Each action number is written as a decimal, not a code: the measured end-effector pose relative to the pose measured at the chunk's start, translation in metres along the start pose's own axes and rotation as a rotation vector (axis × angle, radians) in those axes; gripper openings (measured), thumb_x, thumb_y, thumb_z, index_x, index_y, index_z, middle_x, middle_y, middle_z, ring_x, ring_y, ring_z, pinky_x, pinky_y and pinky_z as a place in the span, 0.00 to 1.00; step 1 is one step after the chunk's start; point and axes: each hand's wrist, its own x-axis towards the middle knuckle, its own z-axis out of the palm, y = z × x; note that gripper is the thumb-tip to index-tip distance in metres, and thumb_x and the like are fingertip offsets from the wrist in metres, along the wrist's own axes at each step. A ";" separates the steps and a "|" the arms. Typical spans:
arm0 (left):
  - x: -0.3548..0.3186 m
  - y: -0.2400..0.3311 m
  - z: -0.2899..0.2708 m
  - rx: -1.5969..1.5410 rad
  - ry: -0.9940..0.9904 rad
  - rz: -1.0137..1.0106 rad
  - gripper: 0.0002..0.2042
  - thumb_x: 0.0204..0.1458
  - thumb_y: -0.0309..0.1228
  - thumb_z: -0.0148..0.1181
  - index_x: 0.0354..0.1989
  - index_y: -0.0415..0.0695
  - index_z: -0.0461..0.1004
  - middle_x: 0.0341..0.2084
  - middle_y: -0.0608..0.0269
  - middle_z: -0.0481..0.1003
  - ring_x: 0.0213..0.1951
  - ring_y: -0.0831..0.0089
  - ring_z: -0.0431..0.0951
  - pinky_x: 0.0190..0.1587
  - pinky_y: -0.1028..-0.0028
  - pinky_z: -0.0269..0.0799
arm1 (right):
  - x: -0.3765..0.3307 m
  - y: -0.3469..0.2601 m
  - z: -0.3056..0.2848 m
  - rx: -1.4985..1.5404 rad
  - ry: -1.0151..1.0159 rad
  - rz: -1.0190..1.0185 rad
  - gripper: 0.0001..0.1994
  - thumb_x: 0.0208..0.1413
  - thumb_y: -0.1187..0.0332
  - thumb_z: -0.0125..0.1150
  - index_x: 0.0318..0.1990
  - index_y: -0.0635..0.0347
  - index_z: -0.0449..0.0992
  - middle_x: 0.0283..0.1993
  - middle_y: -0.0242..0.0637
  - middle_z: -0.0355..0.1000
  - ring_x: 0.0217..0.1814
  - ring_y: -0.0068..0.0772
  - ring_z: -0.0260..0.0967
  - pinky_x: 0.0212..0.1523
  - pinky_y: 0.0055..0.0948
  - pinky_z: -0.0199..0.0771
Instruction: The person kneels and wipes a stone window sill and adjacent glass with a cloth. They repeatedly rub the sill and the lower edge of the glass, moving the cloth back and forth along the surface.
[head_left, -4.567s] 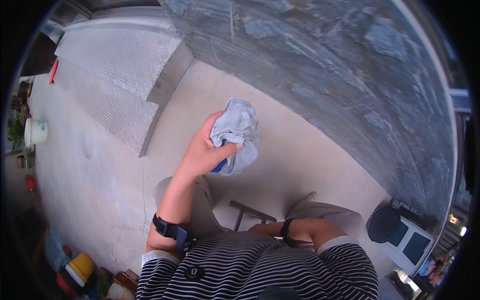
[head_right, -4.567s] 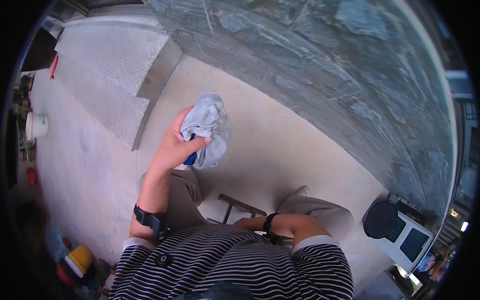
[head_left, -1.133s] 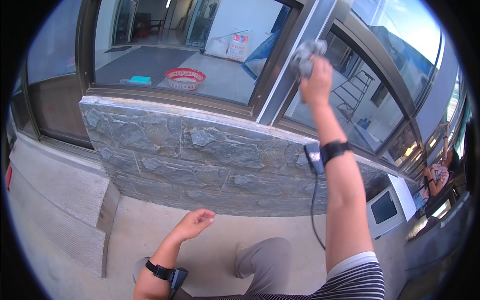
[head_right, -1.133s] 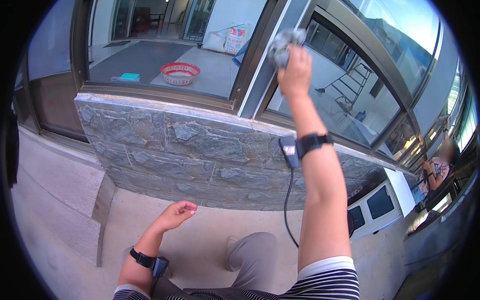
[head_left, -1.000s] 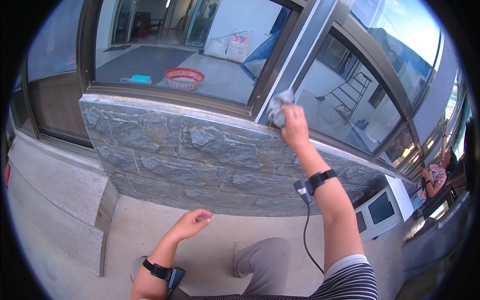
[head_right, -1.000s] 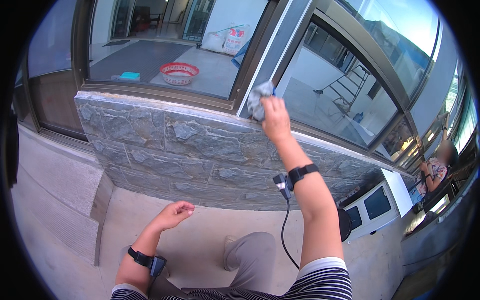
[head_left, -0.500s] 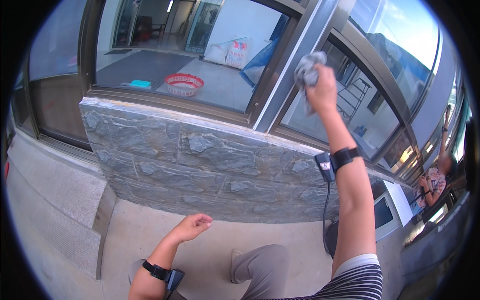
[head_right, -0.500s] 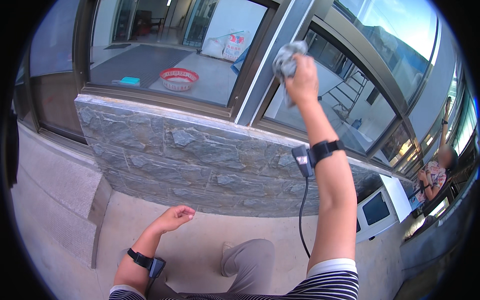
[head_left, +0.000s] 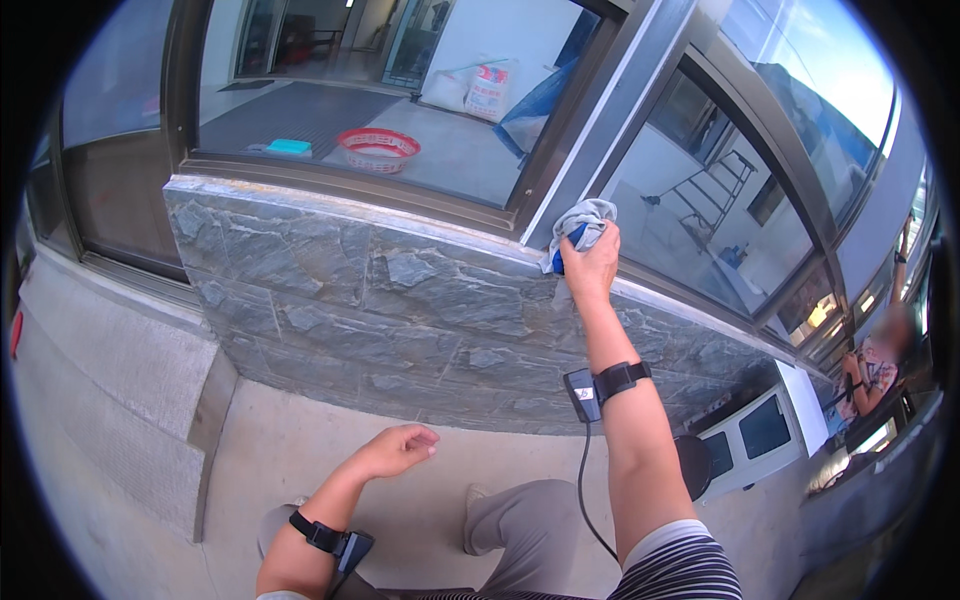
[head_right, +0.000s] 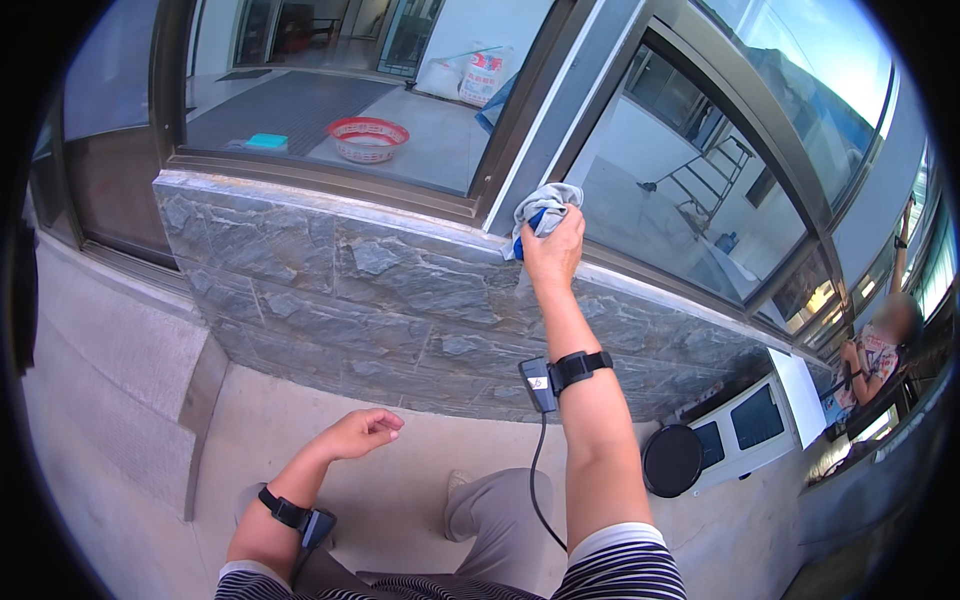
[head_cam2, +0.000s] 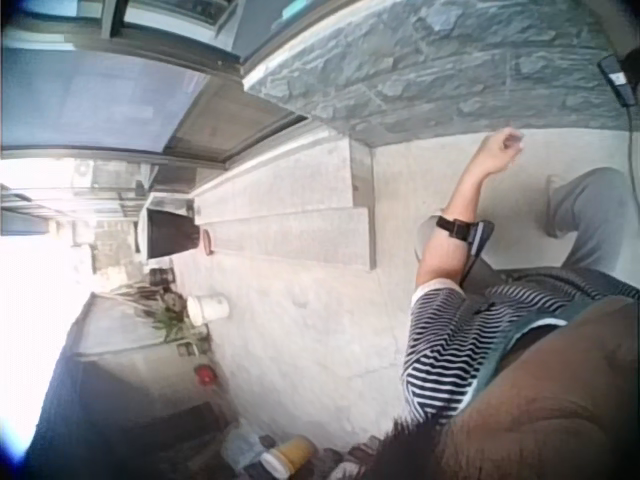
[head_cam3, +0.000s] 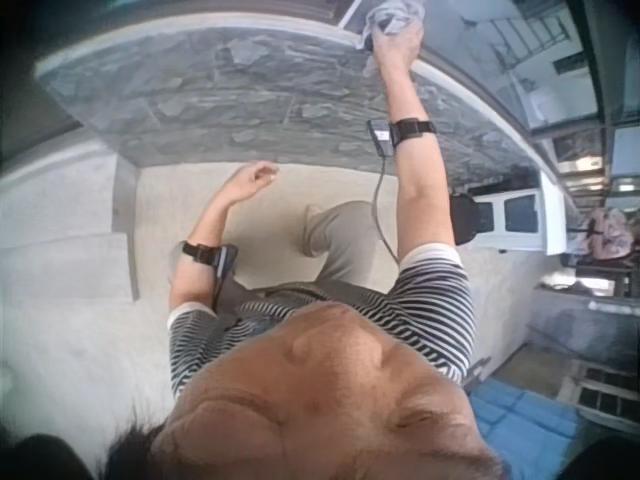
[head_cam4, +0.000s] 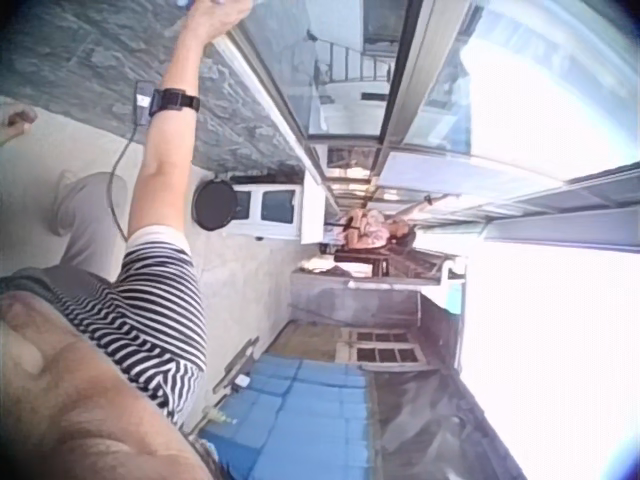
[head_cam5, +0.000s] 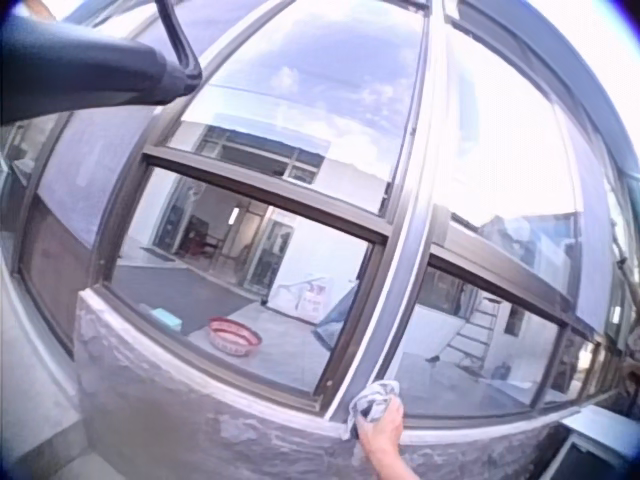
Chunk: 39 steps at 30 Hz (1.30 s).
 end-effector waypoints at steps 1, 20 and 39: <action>-0.002 0.001 -0.003 0.005 0.009 -0.020 0.17 0.61 0.34 0.62 0.55 0.40 0.75 0.48 0.53 0.80 0.49 0.66 0.79 0.53 0.67 0.75 | 0.005 0.000 -0.001 0.001 -0.012 -0.015 0.34 0.42 0.65 0.74 0.56 0.61 0.64 0.55 0.54 0.67 0.58 0.61 0.67 0.57 0.48 0.69; -0.012 0.006 -0.015 0.008 0.056 0.020 0.18 0.60 0.35 0.63 0.54 0.38 0.75 0.45 0.53 0.80 0.47 0.67 0.80 0.51 0.68 0.75 | 0.010 0.007 -0.016 -0.013 -0.049 0.185 0.35 0.44 0.61 0.72 0.58 0.68 0.64 0.56 0.61 0.67 0.60 0.63 0.66 0.61 0.48 0.67; -0.019 0.010 -0.020 0.166 0.084 0.036 0.18 0.58 0.35 0.64 0.53 0.37 0.76 0.45 0.55 0.81 0.45 0.67 0.81 0.49 0.67 0.76 | 0.038 -0.039 -0.023 -0.143 0.092 -0.641 0.30 0.38 0.86 0.59 0.55 0.61 0.74 0.60 0.52 0.65 0.57 0.61 0.64 0.55 0.48 0.72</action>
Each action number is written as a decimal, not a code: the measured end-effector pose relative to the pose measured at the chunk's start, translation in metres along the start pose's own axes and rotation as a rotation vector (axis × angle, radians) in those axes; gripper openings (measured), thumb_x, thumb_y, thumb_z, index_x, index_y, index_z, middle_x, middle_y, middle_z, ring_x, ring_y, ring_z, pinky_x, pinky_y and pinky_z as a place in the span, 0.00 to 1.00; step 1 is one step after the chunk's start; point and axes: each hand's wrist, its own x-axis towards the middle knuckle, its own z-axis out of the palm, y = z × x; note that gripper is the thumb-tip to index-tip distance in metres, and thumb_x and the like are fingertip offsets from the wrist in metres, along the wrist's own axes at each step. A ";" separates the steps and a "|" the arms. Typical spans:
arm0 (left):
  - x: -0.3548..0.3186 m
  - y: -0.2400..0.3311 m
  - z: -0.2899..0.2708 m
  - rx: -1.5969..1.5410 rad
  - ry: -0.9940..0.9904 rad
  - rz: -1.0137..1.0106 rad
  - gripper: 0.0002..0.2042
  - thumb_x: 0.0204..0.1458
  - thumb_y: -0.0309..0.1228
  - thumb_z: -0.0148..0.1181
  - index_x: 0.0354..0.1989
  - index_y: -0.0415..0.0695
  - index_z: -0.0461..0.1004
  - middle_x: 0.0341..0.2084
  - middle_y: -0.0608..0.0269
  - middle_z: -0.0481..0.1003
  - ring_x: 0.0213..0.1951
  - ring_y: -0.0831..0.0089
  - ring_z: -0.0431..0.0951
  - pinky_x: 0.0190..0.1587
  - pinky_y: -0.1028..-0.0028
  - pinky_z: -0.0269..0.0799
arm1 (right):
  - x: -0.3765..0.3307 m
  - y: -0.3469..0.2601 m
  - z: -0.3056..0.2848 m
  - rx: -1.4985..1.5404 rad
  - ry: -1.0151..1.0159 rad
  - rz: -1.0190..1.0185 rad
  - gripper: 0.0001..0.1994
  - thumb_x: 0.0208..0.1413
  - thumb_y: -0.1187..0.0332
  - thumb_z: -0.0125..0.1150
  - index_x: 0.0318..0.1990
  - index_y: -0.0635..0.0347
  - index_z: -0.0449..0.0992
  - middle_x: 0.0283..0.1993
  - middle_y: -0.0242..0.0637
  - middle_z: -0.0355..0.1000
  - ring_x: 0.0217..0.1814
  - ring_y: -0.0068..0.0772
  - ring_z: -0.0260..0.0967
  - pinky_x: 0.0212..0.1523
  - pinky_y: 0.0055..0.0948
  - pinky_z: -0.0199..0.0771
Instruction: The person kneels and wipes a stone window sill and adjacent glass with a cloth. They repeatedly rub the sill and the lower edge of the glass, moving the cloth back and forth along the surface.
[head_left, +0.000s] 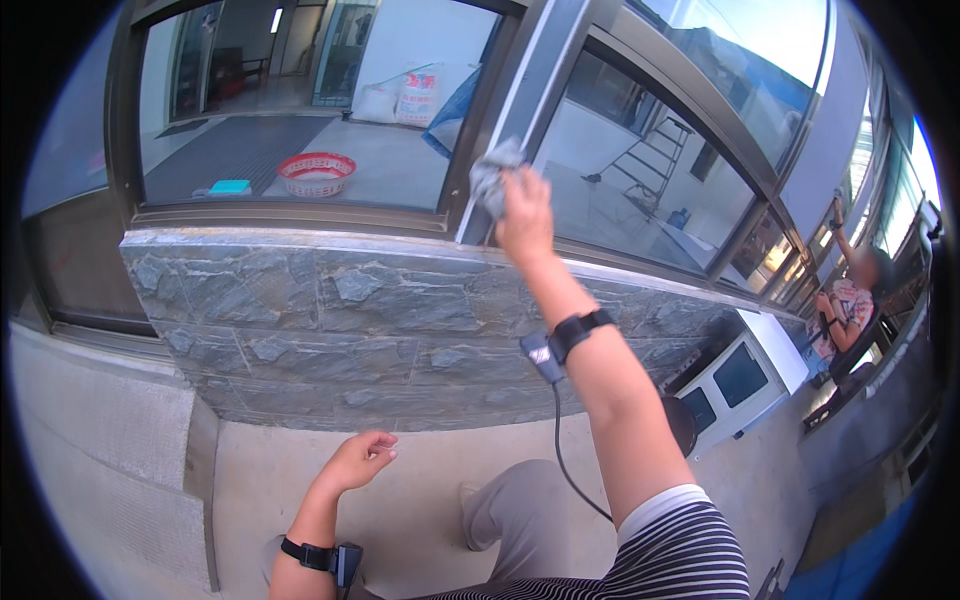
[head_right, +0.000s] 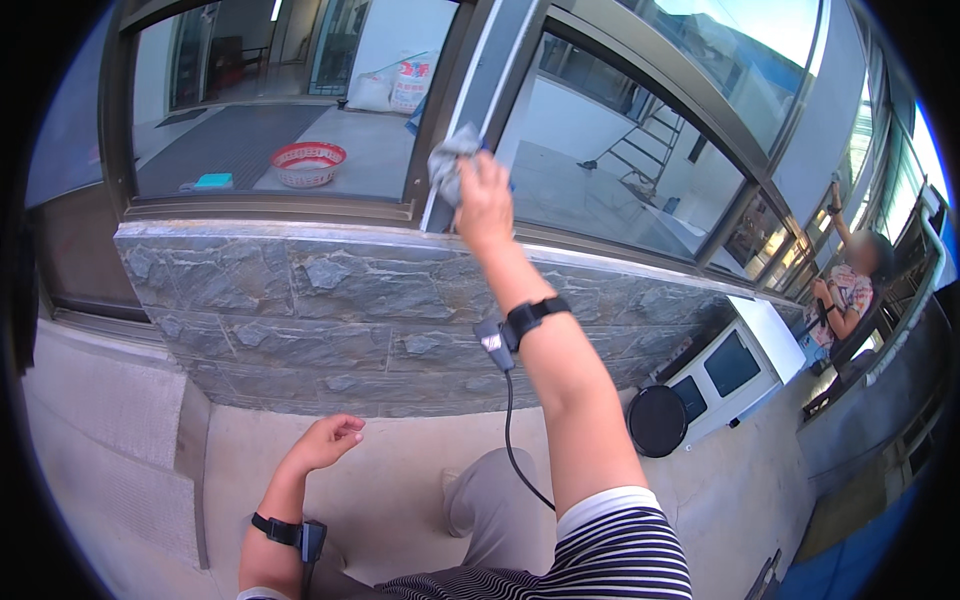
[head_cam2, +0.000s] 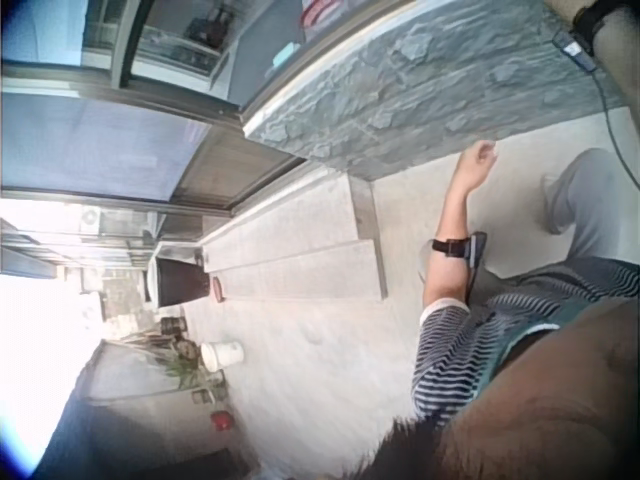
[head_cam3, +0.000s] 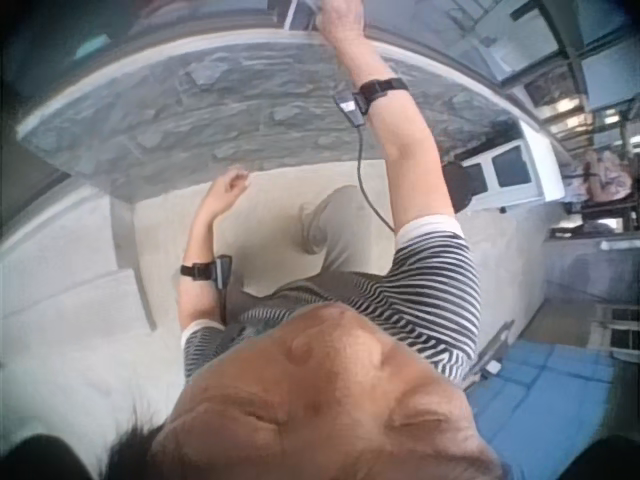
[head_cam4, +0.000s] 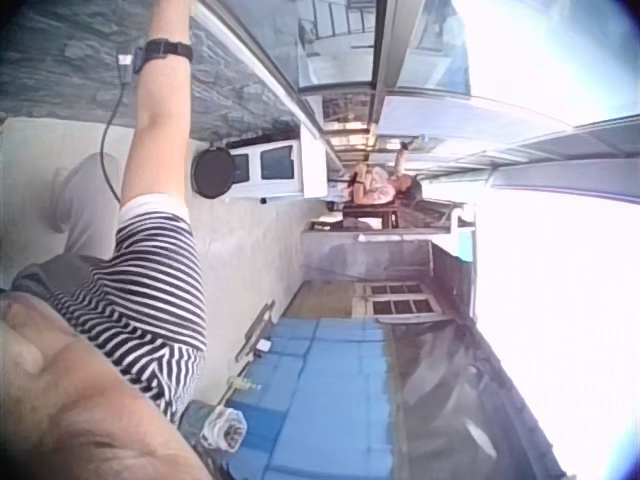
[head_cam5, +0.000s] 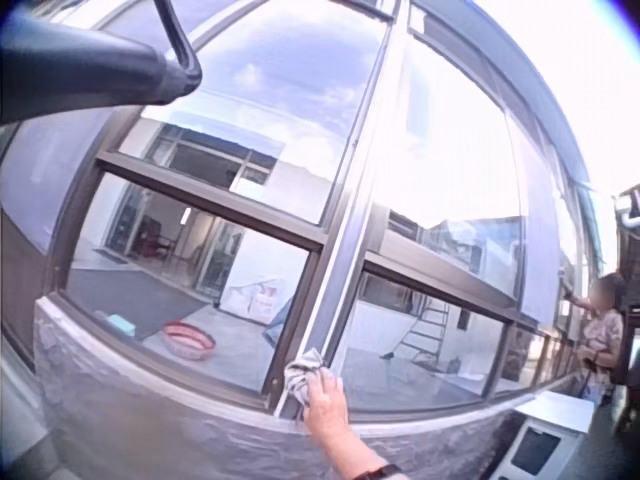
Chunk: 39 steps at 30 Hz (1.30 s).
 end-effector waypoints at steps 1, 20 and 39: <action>0.000 -0.001 0.001 0.013 -0.018 0.005 0.18 0.57 0.35 0.64 0.53 0.37 0.76 0.45 0.54 0.81 0.45 0.66 0.81 0.49 0.67 0.76 | -0.024 -0.005 -0.003 0.020 -0.065 -0.038 0.28 0.39 0.86 0.58 0.53 0.60 0.75 0.59 0.51 0.66 0.54 0.58 0.66 0.54 0.47 0.74; 0.000 -0.009 -0.004 0.471 -0.248 -0.012 0.24 0.57 0.45 0.62 0.59 0.45 0.74 0.52 0.46 0.76 0.51 0.55 0.80 0.54 0.61 0.75 | 0.226 -0.012 -0.003 -0.190 0.057 -0.084 0.27 0.43 0.80 0.61 0.56 0.54 0.73 0.56 0.47 0.68 0.56 0.57 0.65 0.56 0.44 0.72; 0.000 -0.023 0.009 0.737 -0.436 -0.098 0.26 0.58 0.49 0.59 0.61 0.48 0.71 0.55 0.48 0.74 0.58 0.48 0.73 0.59 0.55 0.71 | 0.228 -0.021 0.010 -0.290 0.060 -0.387 0.25 0.47 0.80 0.58 0.56 0.53 0.75 0.57 0.44 0.71 0.57 0.51 0.69 0.54 0.43 0.74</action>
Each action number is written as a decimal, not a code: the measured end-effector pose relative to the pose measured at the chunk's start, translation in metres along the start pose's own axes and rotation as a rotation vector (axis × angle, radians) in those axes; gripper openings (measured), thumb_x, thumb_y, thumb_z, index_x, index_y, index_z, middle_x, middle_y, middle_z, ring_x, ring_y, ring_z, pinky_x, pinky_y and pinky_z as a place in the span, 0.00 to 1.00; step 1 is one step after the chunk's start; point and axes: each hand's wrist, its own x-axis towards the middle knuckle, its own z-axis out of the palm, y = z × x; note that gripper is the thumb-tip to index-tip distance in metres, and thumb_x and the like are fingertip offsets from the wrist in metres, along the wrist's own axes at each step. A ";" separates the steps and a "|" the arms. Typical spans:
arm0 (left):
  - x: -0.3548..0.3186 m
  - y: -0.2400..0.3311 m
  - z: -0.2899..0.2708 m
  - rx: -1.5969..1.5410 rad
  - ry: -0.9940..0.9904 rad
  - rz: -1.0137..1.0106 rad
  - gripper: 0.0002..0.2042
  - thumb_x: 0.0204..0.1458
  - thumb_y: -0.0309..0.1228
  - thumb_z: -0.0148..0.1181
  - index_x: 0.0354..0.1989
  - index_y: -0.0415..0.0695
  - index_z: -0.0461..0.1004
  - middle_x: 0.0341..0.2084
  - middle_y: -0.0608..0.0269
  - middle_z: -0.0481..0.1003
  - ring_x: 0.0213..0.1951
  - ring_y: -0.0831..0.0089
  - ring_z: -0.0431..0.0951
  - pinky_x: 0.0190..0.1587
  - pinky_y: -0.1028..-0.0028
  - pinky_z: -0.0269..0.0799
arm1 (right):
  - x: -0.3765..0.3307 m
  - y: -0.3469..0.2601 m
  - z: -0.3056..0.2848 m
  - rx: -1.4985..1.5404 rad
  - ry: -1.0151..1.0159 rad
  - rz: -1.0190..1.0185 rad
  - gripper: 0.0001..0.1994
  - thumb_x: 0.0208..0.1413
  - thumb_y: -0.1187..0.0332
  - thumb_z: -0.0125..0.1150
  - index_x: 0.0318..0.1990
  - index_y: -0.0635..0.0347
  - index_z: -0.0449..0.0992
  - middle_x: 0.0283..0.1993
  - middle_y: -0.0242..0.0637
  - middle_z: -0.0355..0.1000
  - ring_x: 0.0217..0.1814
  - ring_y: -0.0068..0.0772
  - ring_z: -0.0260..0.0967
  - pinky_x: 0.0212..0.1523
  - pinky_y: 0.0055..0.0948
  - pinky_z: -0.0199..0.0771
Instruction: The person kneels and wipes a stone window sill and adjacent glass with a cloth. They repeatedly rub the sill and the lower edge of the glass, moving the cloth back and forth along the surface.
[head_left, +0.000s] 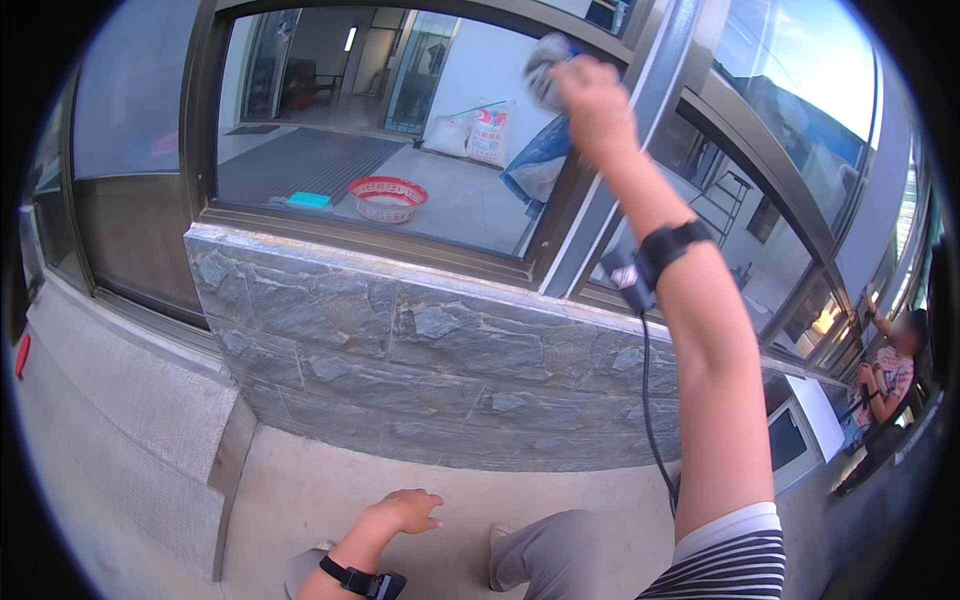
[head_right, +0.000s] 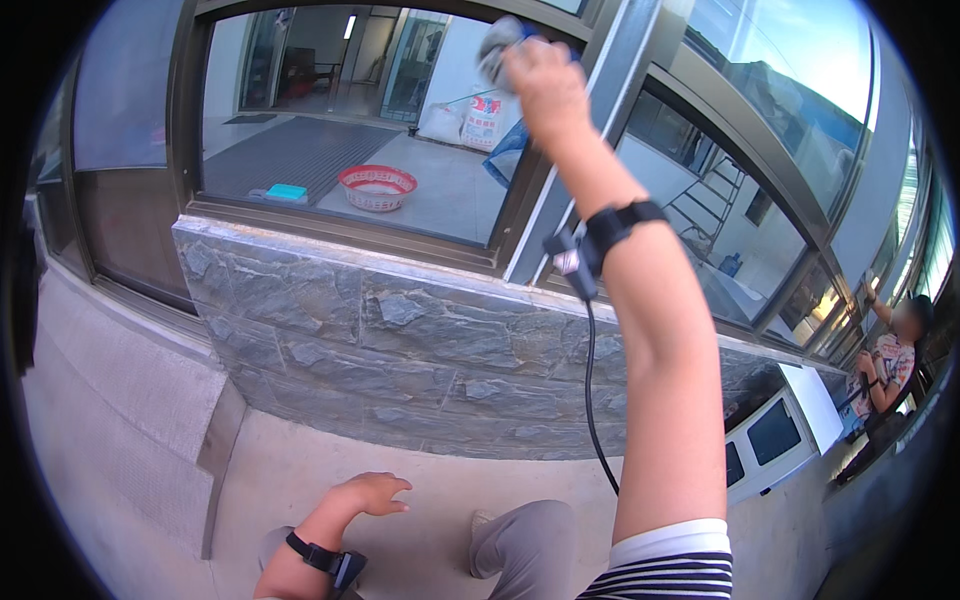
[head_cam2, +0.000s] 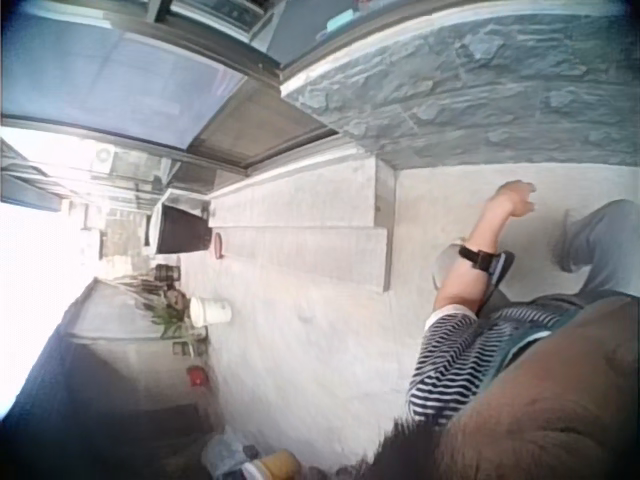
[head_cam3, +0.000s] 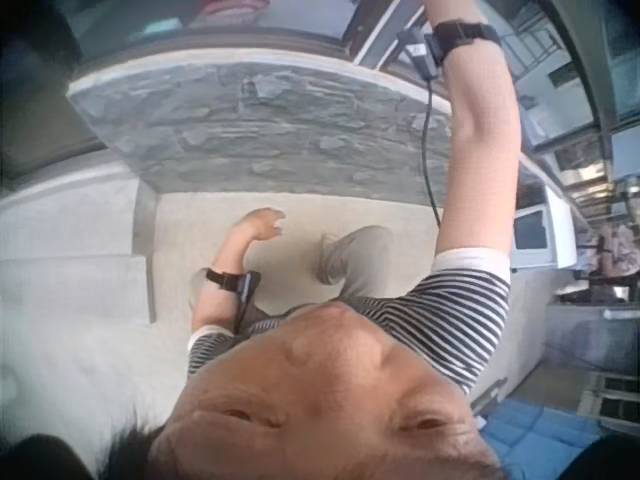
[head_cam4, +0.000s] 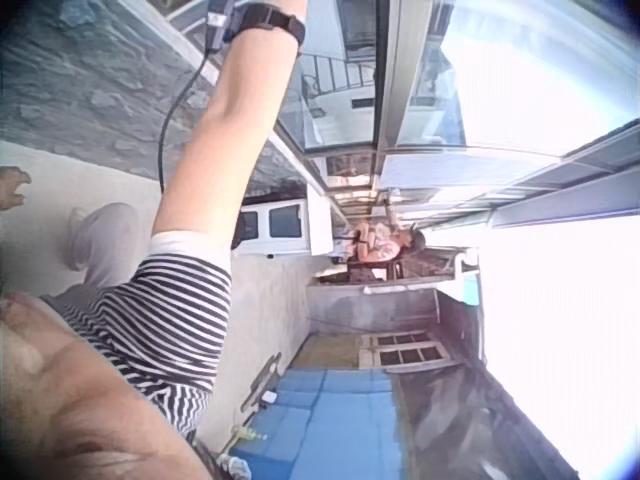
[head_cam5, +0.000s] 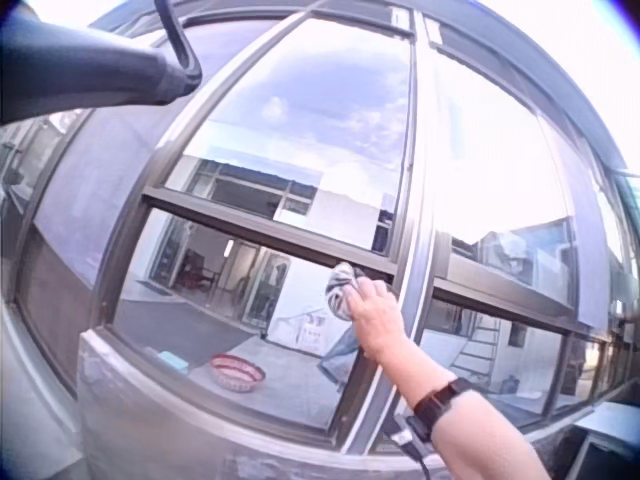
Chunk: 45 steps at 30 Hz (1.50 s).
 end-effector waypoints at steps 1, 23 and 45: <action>0.002 0.002 -0.001 -0.005 -0.016 0.006 0.25 0.58 0.48 0.59 0.60 0.48 0.72 0.55 0.48 0.74 0.58 0.48 0.73 0.59 0.55 0.71 | 0.016 0.009 0.002 0.016 0.091 0.119 0.24 0.48 0.81 0.57 0.56 0.54 0.75 0.57 0.45 0.70 0.57 0.53 0.68 0.56 0.44 0.73; -0.010 0.025 -0.014 0.061 -0.026 -0.128 0.21 0.58 0.45 0.61 0.54 0.45 0.75 0.52 0.52 0.77 0.56 0.53 0.76 0.56 0.56 0.74 | 0.052 -0.046 0.021 0.063 0.113 0.154 0.24 0.48 0.79 0.60 0.56 0.49 0.76 0.52 0.43 0.70 0.55 0.51 0.69 0.50 0.43 0.76; -0.032 0.011 -0.016 0.119 -0.014 -0.293 0.23 0.58 0.48 0.61 0.57 0.47 0.73 0.54 0.49 0.74 0.57 0.51 0.76 0.56 0.54 0.73 | 0.023 -0.018 -0.014 -0.264 -0.168 0.302 0.18 0.50 0.71 0.66 0.50 0.56 0.74 0.48 0.44 0.69 0.51 0.48 0.73 0.46 0.45 0.79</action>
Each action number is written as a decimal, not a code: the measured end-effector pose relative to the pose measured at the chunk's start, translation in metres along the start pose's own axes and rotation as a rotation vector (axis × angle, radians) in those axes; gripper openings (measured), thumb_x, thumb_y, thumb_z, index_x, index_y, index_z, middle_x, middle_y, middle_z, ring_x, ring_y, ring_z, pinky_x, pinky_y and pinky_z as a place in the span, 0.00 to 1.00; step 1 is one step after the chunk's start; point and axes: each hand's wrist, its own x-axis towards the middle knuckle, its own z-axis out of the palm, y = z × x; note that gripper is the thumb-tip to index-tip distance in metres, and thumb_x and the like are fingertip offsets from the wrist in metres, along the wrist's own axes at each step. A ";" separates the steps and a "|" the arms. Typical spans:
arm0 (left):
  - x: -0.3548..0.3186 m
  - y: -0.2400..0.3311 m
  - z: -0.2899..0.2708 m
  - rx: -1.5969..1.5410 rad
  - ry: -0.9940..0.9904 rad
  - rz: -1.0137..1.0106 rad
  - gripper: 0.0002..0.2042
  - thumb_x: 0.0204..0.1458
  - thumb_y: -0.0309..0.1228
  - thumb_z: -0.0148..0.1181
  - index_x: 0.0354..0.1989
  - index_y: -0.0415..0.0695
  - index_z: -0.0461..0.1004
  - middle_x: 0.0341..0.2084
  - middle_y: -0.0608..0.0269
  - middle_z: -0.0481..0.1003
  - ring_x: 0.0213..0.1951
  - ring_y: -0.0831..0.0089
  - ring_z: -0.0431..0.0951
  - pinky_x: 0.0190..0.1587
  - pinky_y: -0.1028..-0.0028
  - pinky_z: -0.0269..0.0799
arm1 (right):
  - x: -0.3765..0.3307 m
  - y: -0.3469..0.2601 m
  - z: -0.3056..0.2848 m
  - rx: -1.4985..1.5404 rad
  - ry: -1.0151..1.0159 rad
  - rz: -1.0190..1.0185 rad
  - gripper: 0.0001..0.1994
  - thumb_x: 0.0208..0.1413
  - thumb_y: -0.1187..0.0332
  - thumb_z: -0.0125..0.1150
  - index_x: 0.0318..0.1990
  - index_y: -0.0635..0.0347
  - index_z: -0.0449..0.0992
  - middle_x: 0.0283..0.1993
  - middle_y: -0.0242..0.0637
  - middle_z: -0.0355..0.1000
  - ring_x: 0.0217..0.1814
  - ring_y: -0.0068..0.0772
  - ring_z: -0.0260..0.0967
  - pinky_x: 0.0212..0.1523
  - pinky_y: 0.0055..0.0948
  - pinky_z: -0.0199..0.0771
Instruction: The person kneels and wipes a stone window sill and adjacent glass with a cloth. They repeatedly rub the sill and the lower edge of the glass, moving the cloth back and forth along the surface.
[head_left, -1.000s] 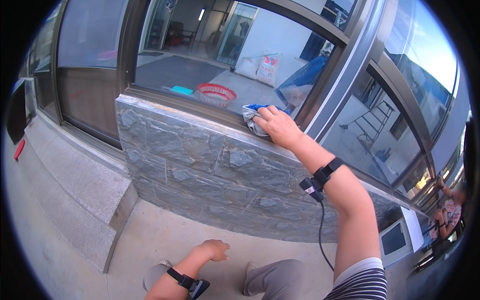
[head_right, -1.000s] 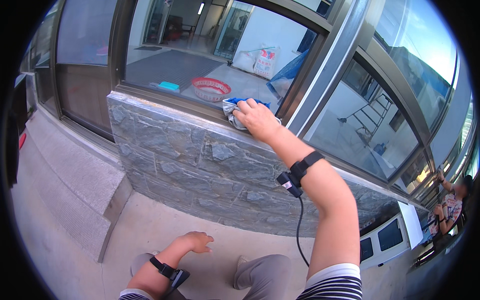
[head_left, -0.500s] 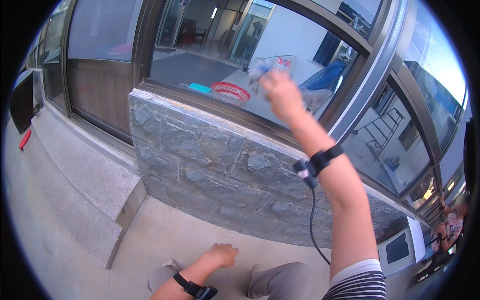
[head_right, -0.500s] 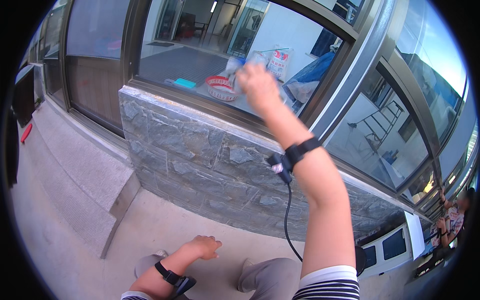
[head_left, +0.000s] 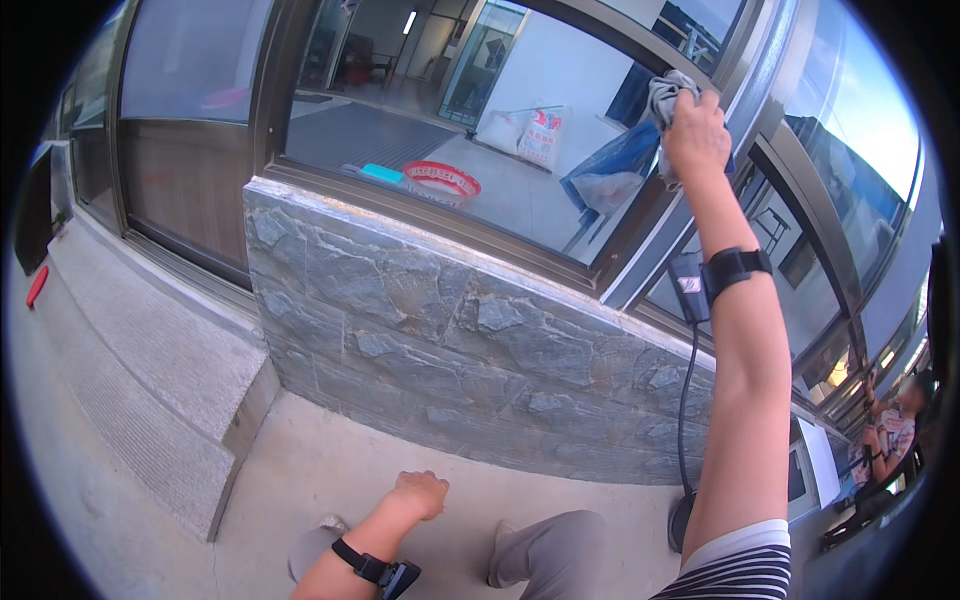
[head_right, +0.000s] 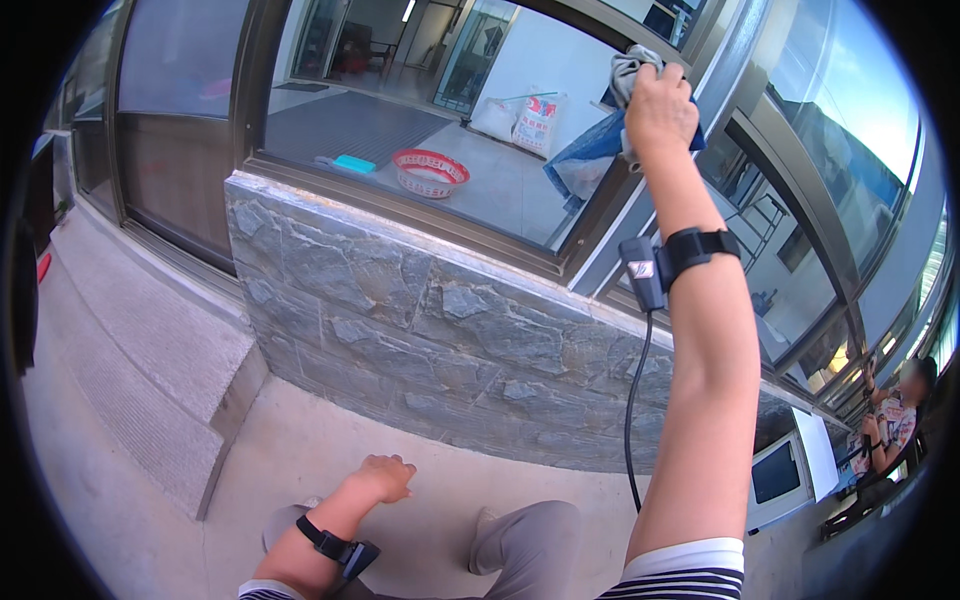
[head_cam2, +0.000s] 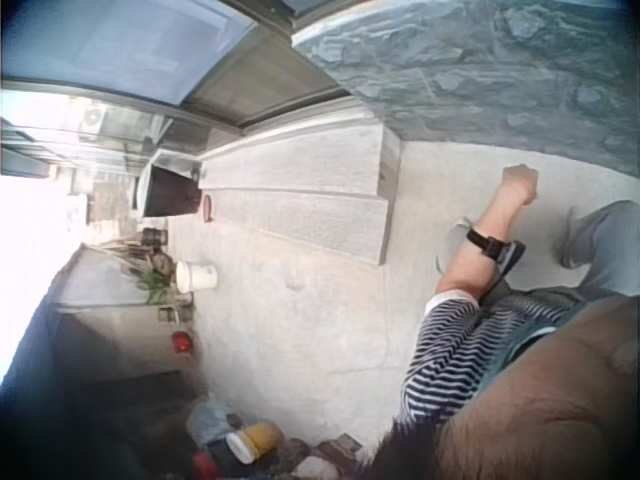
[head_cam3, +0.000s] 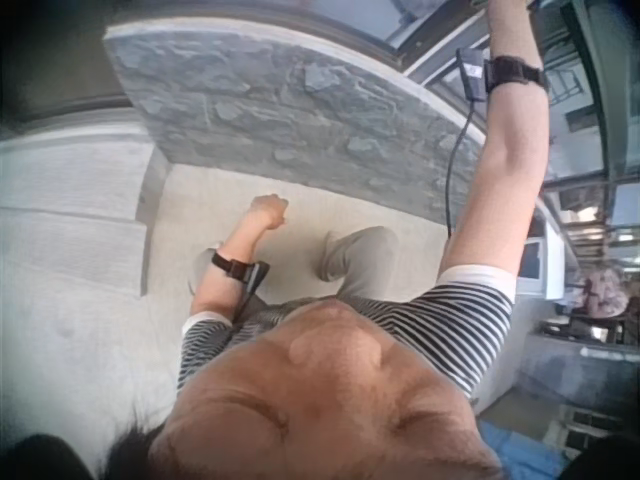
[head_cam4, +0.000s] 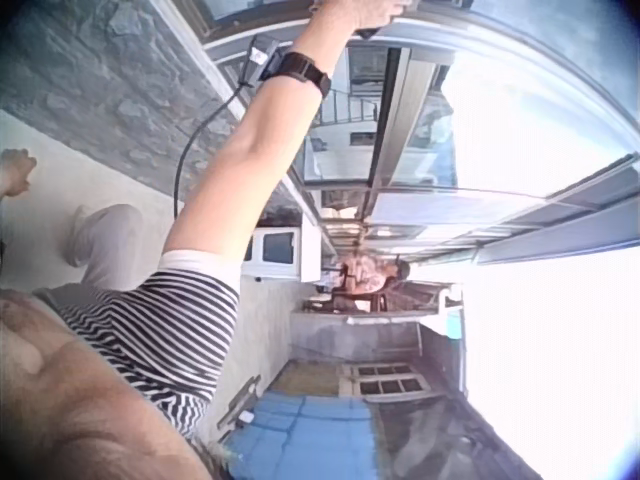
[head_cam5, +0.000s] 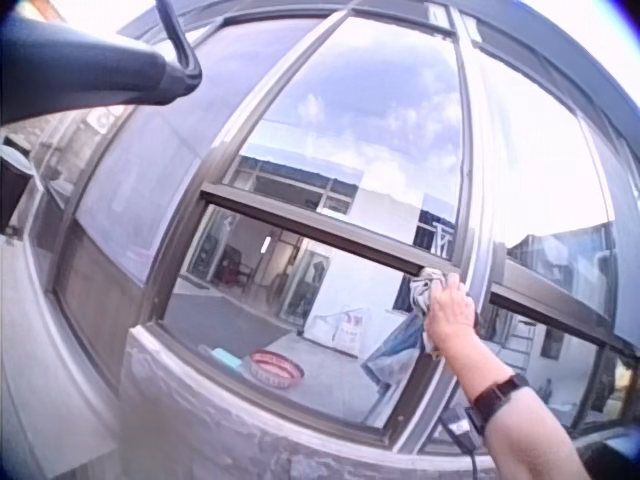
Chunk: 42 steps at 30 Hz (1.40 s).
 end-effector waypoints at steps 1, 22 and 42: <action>0.000 0.002 0.001 0.003 -0.011 -0.002 0.23 0.58 0.47 0.61 0.57 0.47 0.73 0.54 0.49 0.74 0.57 0.51 0.76 0.56 0.54 0.73 | 0.003 0.006 0.001 -0.003 -0.053 0.055 0.18 0.50 0.69 0.67 0.49 0.57 0.73 0.48 0.44 0.68 0.52 0.50 0.72 0.47 0.46 0.79; 0.007 0.019 0.015 -0.104 0.036 0.097 0.22 0.58 0.44 0.64 0.57 0.47 0.74 0.56 0.52 0.74 0.58 0.54 0.75 0.56 0.54 0.72 | -0.172 -0.096 0.013 0.412 -0.217 -0.579 0.23 0.48 0.76 0.55 0.54 0.51 0.75 0.55 0.42 0.68 0.51 0.44 0.67 0.44 0.39 0.69; 0.027 -0.025 0.002 -0.127 -0.049 -0.011 0.19 0.58 0.43 0.63 0.56 0.49 0.76 0.55 0.57 0.76 0.58 0.57 0.76 0.54 0.54 0.73 | 0.072 -0.177 0.007 0.480 0.075 0.252 0.21 0.52 0.62 0.66 0.52 0.60 0.76 0.55 0.56 0.68 0.55 0.59 0.73 0.53 0.48 0.76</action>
